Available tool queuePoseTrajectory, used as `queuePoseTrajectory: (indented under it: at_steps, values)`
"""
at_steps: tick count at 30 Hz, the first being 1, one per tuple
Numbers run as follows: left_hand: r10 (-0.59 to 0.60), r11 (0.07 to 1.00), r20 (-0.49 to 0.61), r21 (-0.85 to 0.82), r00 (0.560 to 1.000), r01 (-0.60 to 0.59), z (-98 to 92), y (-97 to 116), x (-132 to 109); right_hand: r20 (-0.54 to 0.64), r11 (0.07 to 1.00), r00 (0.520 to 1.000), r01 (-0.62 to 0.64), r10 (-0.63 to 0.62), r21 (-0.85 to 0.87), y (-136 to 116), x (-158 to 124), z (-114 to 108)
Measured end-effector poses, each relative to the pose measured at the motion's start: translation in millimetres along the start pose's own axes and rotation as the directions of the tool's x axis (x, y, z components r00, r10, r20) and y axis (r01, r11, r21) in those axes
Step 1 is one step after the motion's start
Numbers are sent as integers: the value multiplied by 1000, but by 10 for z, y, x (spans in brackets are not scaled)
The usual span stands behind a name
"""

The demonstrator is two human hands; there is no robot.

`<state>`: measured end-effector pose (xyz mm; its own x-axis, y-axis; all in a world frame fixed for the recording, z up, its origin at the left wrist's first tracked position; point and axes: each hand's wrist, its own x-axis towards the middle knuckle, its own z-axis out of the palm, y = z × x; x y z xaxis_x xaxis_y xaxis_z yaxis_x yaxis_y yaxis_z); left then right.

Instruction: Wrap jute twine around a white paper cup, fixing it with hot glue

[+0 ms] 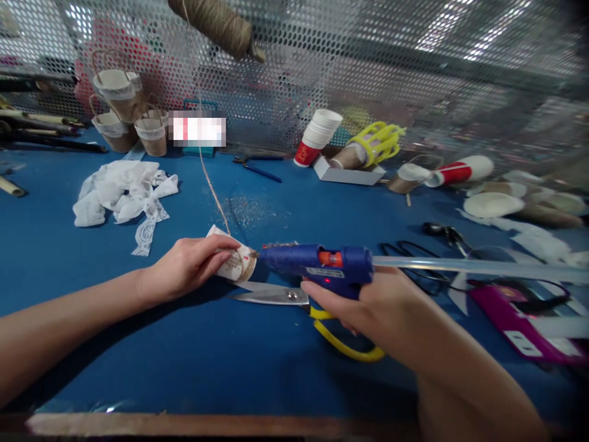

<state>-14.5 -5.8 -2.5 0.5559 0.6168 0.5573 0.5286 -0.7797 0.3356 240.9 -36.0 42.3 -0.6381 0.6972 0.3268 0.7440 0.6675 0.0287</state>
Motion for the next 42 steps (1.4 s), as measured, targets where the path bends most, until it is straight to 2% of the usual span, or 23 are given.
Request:
queuePoseTrajectory:
  at_steps: [4,9,18,21,25,30,37,42]
  values:
    - [-11,1000,9,-9,1000,11,-7,2,2,0,983,992,-123,124,137,-80,25,-42]
    - [-40,999,13,-21,999,40,3,-7,5,126,925,966,-251,224,285,-129,37,-121]
    - [-115,992,47,-50,992,117,-1,3,-3,205,899,941,-322,269,297,-145,31,-123]
    - [-137,988,61,-59,989,141,8,-6,-10,266,900,929,-332,259,281,-163,55,-152]
    - [-170,982,79,-74,982,176,19,-17,-14,249,906,935,-319,253,277,-176,73,-170]
    - [-177,979,81,-84,981,184,25,-20,-22,296,897,920,-341,258,280,-181,55,-151]
    - [-192,977,82,-78,978,199,37,-28,-34,200,917,949,-292,243,273,-181,-4,-96]
    - [-176,983,70,-48,982,180,19,-13,-15,221,922,941,-307,257,237,-207,37,-140]
